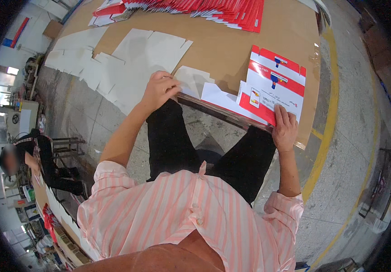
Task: Folding cardboard inserts and placing them into product packaging boxes.
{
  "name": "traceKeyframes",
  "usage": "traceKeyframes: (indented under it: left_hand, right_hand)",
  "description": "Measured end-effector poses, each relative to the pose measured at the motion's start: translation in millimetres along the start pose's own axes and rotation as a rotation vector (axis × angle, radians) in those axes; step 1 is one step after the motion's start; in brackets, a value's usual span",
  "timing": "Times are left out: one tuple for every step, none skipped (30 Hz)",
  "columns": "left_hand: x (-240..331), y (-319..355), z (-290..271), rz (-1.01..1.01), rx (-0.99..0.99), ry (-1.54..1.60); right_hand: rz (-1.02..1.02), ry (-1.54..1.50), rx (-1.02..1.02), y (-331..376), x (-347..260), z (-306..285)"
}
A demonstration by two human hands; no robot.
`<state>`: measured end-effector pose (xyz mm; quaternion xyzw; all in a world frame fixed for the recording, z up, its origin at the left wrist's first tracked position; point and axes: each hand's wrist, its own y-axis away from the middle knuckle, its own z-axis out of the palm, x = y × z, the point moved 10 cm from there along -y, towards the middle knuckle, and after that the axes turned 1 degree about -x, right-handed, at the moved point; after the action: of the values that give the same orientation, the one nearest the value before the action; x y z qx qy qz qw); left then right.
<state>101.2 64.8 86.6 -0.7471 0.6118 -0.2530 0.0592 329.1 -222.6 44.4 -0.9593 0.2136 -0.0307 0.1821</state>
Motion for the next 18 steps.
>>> traceKeyframes:
  left_hand:
    - [-13.3,-6.6,4.5,-0.141,-0.025,0.061]
    - [-28.0,-10.4,18.5,-0.305,-0.123,0.045]
    - [-25.9,-10.1,25.7,-0.307,-0.121,0.040]
    - [-25.9,-7.4,26.6,-0.310,-0.052,-0.206]
    - [-23.2,-7.6,26.5,-0.307,0.018,-0.447]
    - [-16.5,-8.7,30.8,-0.296,0.019,-0.446]
    - [-18.6,0.8,45.0,-0.398,-0.099,-0.371]
    - [-21.4,14.2,57.0,-0.504,-0.221,-0.297]
    - [-17.4,16.9,60.0,-0.499,-0.226,-0.300]
    - [-36.2,38.8,75.1,-0.834,-0.180,0.262]
    - [-36.8,60.4,98.3,-1.140,-0.113,0.845]
    - [-30.5,56.0,99.7,-1.179,0.053,1.195]
    - [-27.3,49.9,106.2,-1.181,0.052,1.195]
    - [-32.5,41.2,96.1,-1.140,0.384,1.291]
    - [-37.4,42.5,81.8,-1.075,0.720,1.367]
    - [-35.6,38.7,77.6,-1.020,0.739,1.398]
    - [-33.2,34.2,76.5,-1.018,0.725,1.407]
    - [-21.3,16.0,67.7,-0.912,0.345,0.966]
  right_hand:
    - [0.005,0.004,0.002,-0.4,1.3,-0.7]
    - [0.000,-0.007,0.004,0.4,0.9,-1.3]
    - [-0.012,-0.023,0.010,-0.6,-1.5,-1.3]
    - [-0.016,-0.028,0.013,0.2,-3.2,0.1]
    - [0.000,-0.006,0.013,2.7,-1.0,2.8]
    - [0.024,0.021,0.015,3.5,3.1,4.0]
    - [0.033,0.024,0.019,2.9,6.0,5.2]
    - [0.048,0.009,0.033,2.8,4.9,3.9]
    - [0.062,-0.005,0.047,2.8,4.6,2.5]
    - [0.069,-0.007,0.047,2.8,5.1,1.9]
    - [0.074,-0.051,0.061,2.1,7.2,-1.5]
    - [0.080,-0.094,0.076,2.4,9.2,-3.6]
    - [0.081,-0.095,0.074,3.6,10.3,-3.2]
    - [0.073,-0.110,0.076,3.4,9.7,-4.0]
    - [0.065,-0.125,0.079,3.0,8.8,-5.3]
    - [0.064,-0.126,0.079,2.1,8.4,-6.5]
    - [0.034,-0.141,0.035,-0.7,5.3,-6.8]
    - [0.005,-0.156,-0.009,-3.6,1.9,-7.3]
